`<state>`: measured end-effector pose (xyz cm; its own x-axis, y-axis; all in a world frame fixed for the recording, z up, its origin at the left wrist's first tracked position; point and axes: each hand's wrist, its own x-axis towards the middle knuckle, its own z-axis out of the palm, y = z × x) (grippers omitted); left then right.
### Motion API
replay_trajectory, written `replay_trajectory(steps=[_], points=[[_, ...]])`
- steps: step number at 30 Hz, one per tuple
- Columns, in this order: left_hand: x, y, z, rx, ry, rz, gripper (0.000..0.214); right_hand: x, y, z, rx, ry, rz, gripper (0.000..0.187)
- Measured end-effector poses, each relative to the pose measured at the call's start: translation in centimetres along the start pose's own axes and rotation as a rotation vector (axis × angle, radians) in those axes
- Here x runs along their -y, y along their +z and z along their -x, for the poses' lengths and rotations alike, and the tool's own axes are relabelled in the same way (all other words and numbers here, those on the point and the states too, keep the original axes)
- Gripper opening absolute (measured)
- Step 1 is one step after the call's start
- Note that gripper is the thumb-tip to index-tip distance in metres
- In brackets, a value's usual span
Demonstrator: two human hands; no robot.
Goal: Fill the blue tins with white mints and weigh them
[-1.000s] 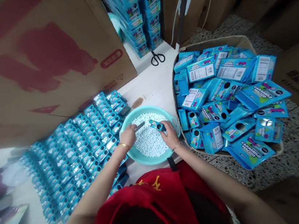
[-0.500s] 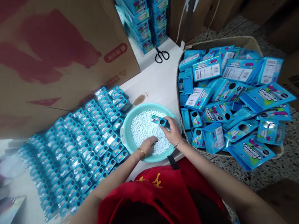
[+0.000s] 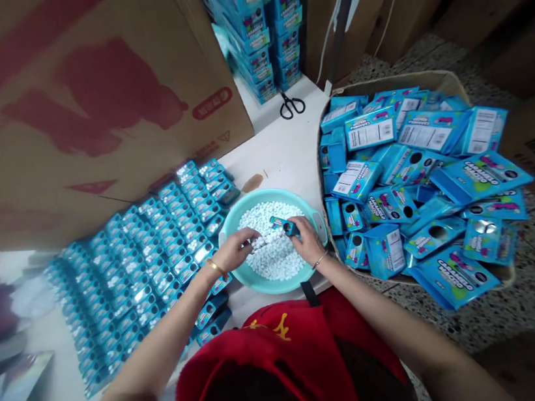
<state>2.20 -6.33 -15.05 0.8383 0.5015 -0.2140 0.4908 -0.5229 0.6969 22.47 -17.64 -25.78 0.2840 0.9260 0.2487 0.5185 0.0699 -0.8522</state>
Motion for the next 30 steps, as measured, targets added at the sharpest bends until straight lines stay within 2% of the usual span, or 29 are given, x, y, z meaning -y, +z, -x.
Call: replay_trajectory(steps=[3,6,9,12,15,17,19,21,23,27,30], points=[[-2.9,-1.3,-1.0,0.047,-0.13,-0.305,0.027,0.3,0.6,0.2,0.039,-0.041,-0.003,0.041],[-6.4,-1.1,-1.6,0.116,-0.24,-0.569,0.026,0.6,1.2,0.3,0.046,-0.055,-0.014,0.042],[-9.4,-0.6,-1.7,0.137,-0.248,-0.694,0.032,0.6,1.5,0.4,0.033,-0.043,-0.023,0.041],[-10.3,-0.7,-1.4,0.142,-0.246,-0.702,0.032,0.4,1.4,0.4,0.02,-0.028,-0.025,0.039],[-8.0,-1.1,-1.0,0.107,-0.315,-0.645,0.025,0.1,0.9,0.4,0.004,-0.01,-0.019,0.037],[-5.0,-0.9,-1.0,0.052,-0.382,-0.586,0.022,0.0,0.6,0.3,-0.02,0.011,-0.012,0.035],[-1.8,0.2,-1.4,0.018,-0.431,-0.526,0.022,0.0,0.4,0.1,-0.057,0.036,-0.005,0.033],[0.9,2.2,-2.2,0.03,-0.434,-0.479,0.026,0.1,0.2,-0.1,-0.1,0.055,0.004,0.032],[2.6,4.9,-3.0,0.062,-0.396,-0.445,0.03,0.3,-0.1,-0.4,-0.128,0.06,0.012,0.032],[3.9,9.9,-3.1,0.108,-0.264,-0.351,0.032,0.8,-0.5,-0.7,-0.138,0.064,0.029,0.032],[4.5,12.1,-1.9,0.127,-0.166,-0.215,0.035,0.9,-0.7,-0.7,-0.142,0.064,0.034,0.033]])
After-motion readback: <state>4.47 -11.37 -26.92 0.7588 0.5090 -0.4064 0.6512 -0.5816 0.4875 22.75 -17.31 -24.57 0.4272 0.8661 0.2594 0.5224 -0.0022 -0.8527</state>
